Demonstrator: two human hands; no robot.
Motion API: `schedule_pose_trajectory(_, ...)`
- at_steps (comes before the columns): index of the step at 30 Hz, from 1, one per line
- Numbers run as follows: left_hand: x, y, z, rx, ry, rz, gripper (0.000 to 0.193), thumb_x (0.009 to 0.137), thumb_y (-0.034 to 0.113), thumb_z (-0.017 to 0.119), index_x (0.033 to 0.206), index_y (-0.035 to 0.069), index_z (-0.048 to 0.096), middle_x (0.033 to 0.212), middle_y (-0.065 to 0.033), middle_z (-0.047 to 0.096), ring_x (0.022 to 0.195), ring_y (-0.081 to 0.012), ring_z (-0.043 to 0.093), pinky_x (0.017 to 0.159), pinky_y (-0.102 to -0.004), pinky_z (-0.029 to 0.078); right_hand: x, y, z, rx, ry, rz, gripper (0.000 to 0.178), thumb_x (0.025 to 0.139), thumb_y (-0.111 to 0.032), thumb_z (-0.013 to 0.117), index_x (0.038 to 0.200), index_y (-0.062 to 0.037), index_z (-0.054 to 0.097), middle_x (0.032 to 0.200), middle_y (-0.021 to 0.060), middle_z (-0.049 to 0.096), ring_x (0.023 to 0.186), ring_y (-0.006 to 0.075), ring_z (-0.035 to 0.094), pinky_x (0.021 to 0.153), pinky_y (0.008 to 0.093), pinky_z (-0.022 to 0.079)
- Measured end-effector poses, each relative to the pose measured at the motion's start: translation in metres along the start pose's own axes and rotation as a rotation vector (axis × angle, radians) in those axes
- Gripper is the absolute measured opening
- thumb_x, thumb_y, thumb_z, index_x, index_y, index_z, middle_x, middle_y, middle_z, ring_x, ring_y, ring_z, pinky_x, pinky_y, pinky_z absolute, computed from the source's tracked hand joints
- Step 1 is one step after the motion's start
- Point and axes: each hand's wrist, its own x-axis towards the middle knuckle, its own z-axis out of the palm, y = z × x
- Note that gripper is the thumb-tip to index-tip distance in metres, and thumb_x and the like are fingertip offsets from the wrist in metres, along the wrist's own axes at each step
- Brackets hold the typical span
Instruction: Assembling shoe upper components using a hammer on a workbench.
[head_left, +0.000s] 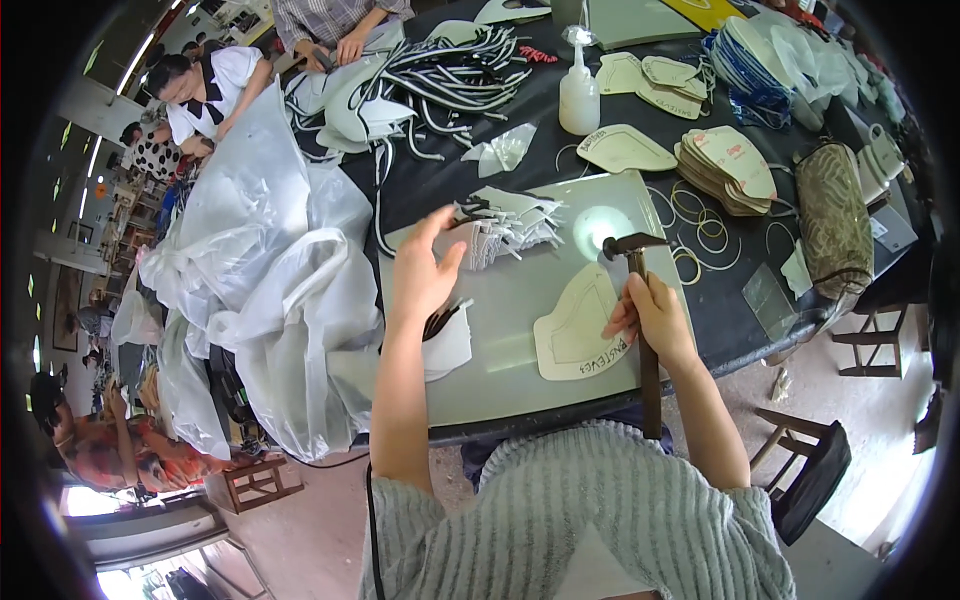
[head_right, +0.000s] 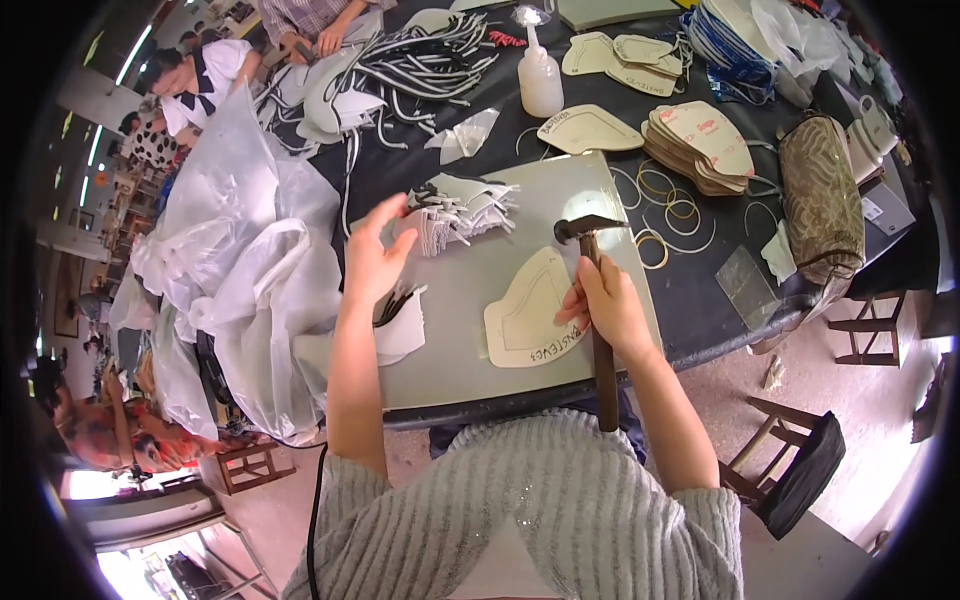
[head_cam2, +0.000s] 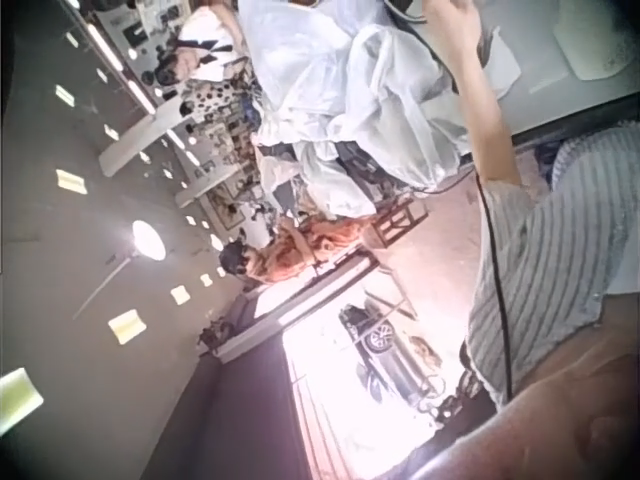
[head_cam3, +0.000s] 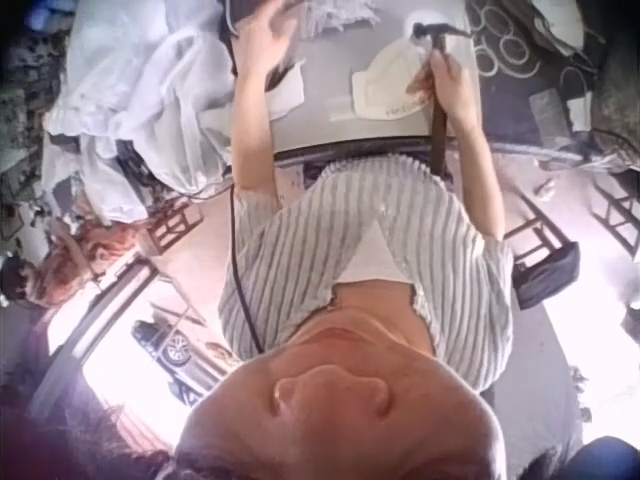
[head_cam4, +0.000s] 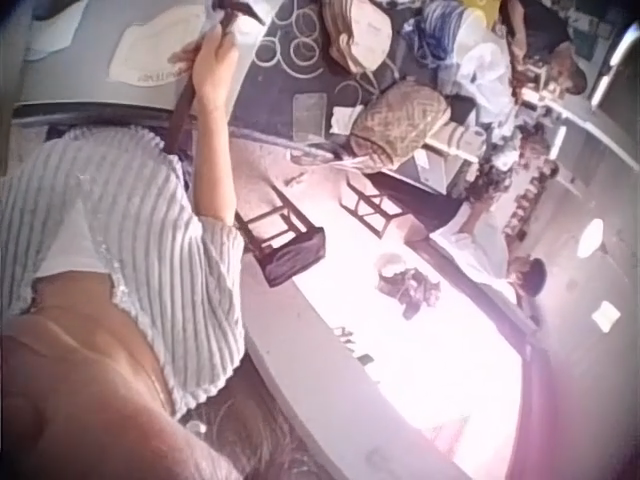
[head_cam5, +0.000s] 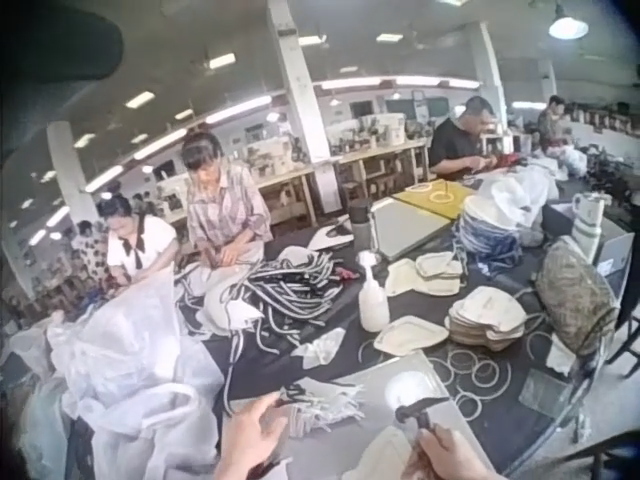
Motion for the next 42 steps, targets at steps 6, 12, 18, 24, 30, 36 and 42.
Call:
schedule_pose_trajectory(6, -0.018, 0.002, 0.02, 0.1, 0.112, -0.049, 0.033, 0.08, 0.018, 0.077, 0.109, 0.004, 0.069, 0.093, -0.0104, 0.063, 0.086, -0.0302, 0.062, 0.078, -0.0389, 0.05, -0.002, 0.006, 0.0, -0.085, 0.037, 0.015, 0.033, 0.106, -0.027, 0.042, 0.086, -0.0017, 0.049, 0.064, 0.0072, 0.061, 0.05, 0.0155, 0.064, 0.04, 0.0229, 0.043)
schedule_pose_trajectory(12, -0.024, -0.001, 0.023, 0.297, 0.186, -0.003, 0.035, 0.082, 0.023, 0.077, 0.111, 0.005, 0.07, 0.096, -0.01, 0.062, 0.092, -0.0296, 0.06, 0.077, -0.0403, 0.05, 0.002, 0.008, 0.002, -0.066, 0.004, -0.007, 0.032, 0.105, -0.027, 0.044, 0.086, -0.0012, 0.05, 0.063, 0.0066, 0.061, 0.05, 0.0148, 0.064, 0.041, 0.0226, 0.043)
schedule_pose_trajectory(18, -0.029, -0.004, 0.027, 0.346, 0.205, -0.073, 0.036, 0.083, 0.025, 0.075, 0.113, 0.006, 0.065, 0.094, -0.0084, 0.062, 0.086, -0.0267, 0.061, 0.07, -0.0406, 0.049, 0.0, 0.005, 0.005, -0.073, 0.042, -0.027, 0.037, 0.105, -0.026, 0.045, 0.08, 0.0005, 0.048, 0.062, 0.0077, 0.062, 0.049, 0.0145, 0.063, 0.042, 0.0258, 0.045)
schedule_pose_trajectory(24, -0.036, 0.005, 0.034, 0.601, 0.26, 0.111, 0.024, 0.087, 0.025, 0.07, 0.102, 0.007, 0.063, 0.09, -0.0061, 0.061, 0.078, -0.0243, 0.061, 0.066, -0.0409, 0.047, -0.002, 0.004, 0.004, -0.089, 0.038, -0.024, 0.036, 0.105, -0.026, 0.044, 0.081, 0.0008, 0.048, 0.062, 0.0072, 0.061, 0.049, 0.0147, 0.063, 0.042, 0.026, 0.045)
schedule_pose_trajectory(30, -0.031, 0.005, 0.024, 0.539, 0.242, 0.114, 0.02, 0.088, 0.021, 0.07, 0.094, 0.006, 0.059, 0.081, -0.0054, 0.061, 0.075, -0.0234, 0.062, 0.065, -0.0378, 0.047, 0.0, 0.0, 0.006, -0.094, 0.028, -0.027, 0.032, 0.105, -0.027, 0.044, 0.086, -0.0017, 0.049, 0.063, 0.0065, 0.061, 0.048, 0.0125, 0.061, 0.04, 0.0224, 0.042)
schedule_pose_trajectory(36, -0.015, 0.006, -0.001, -0.477, 0.2, -0.268, 0.016, 0.094, 0.007, 0.065, 0.104, -0.001, 0.056, 0.079, -0.0033, 0.064, 0.066, -0.0067, 0.057, 0.061, -0.0221, 0.045, 0.0, -0.002, 0.002, -0.008, -0.013, -0.02, 0.032, 0.105, -0.026, 0.044, 0.085, -0.0017, 0.049, 0.062, 0.0066, 0.061, 0.049, 0.0134, 0.062, 0.04, 0.0228, 0.043)
schedule_pose_trajectory(42, -0.018, 0.045, 0.014, -0.936, -0.13, -0.574, 0.029, 0.09, 0.007, 0.07, 0.115, -0.001, 0.058, 0.096, -0.0065, 0.069, 0.083, -0.0083, 0.063, 0.072, -0.0236, 0.05, -0.017, 0.0, -0.011, -0.073, -0.093, 0.009, 0.033, 0.106, -0.025, 0.043, 0.086, -0.0002, 0.049, 0.066, 0.008, 0.063, 0.051, 0.0151, 0.064, 0.041, 0.024, 0.045)
